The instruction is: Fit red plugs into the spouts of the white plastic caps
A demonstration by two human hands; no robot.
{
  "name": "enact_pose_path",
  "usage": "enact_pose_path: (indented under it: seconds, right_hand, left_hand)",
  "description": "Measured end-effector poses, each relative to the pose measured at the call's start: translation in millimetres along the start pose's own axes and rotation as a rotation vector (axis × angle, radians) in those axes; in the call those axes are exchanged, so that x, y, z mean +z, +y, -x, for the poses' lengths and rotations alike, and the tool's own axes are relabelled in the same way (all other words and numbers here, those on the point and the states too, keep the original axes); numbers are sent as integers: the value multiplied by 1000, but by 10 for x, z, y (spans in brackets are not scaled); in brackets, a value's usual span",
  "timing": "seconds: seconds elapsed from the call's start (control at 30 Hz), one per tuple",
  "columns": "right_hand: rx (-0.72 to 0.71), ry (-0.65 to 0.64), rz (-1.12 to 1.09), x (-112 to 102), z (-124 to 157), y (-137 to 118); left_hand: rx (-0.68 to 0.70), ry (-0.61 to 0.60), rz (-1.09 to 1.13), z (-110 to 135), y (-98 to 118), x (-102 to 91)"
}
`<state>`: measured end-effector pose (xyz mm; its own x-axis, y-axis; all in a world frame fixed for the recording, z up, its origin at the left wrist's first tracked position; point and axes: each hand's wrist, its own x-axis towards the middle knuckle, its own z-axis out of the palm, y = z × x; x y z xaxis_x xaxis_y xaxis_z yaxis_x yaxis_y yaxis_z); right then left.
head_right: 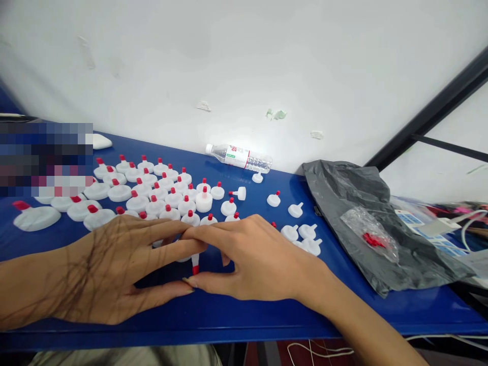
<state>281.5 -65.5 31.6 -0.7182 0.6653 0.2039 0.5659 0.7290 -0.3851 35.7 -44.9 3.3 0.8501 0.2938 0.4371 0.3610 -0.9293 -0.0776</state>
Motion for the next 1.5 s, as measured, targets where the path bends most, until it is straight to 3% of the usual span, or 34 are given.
enact_pose_path:
  seconds: [0.5, 1.5]
  right_hand:
    - [-52, 35, 12, 8, 8, 29]
    - [-19, 1, 39, -2, 14, -2]
  left_hand:
    - [-14, -18, -3, -3, 3, 15]
    - [-10, -19, -1, 4, 2, 31]
